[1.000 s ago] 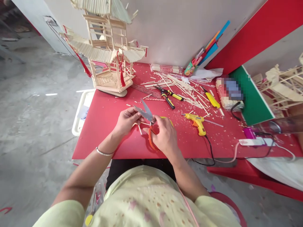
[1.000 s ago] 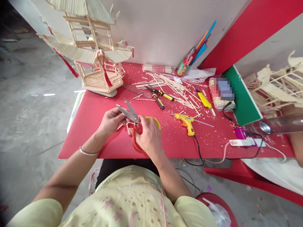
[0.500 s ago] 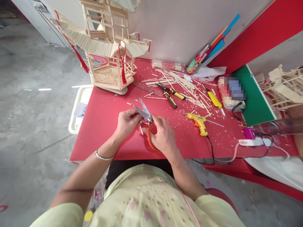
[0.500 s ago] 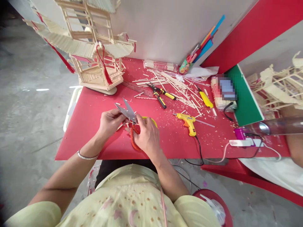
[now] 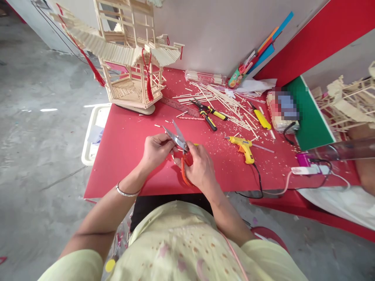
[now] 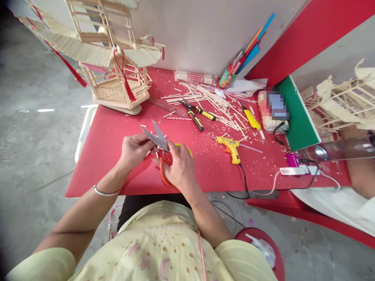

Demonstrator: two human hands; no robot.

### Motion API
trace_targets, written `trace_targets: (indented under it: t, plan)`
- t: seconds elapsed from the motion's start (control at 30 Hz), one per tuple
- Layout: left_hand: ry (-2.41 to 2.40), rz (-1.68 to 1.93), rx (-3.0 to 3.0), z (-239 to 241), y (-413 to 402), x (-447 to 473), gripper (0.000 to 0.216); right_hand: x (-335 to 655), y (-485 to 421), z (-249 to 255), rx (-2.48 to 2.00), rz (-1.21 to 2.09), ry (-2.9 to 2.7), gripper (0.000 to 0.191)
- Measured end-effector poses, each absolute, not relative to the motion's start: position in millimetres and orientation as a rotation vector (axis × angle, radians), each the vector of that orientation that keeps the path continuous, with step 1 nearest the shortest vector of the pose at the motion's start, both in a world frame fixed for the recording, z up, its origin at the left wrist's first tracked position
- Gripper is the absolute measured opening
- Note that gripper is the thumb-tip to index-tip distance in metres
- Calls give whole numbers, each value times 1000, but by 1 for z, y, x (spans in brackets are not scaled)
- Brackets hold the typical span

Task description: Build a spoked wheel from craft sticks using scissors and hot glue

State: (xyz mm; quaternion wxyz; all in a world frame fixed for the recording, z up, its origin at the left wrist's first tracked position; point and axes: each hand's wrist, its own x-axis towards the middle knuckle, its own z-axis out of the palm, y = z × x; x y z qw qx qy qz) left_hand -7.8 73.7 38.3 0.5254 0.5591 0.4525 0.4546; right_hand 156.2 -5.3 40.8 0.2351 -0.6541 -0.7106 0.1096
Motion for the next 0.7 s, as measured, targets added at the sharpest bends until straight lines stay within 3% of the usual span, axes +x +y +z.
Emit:
trace_targets:
  t: [0.27, 0.43, 0.7]
  plan:
    - [994, 1039, 1263, 38, 68, -1, 11, 156, -13, 23, -1805, 249, -1892, 49]
    - [977, 1080, 1105, 37, 67, 5, 25, 164, -15, 24, -1787, 360, -1793, 36]
    - [863, 1061, 889, 34, 72, 4, 43, 179, -13, 45, -1873, 244, -1693, 48]
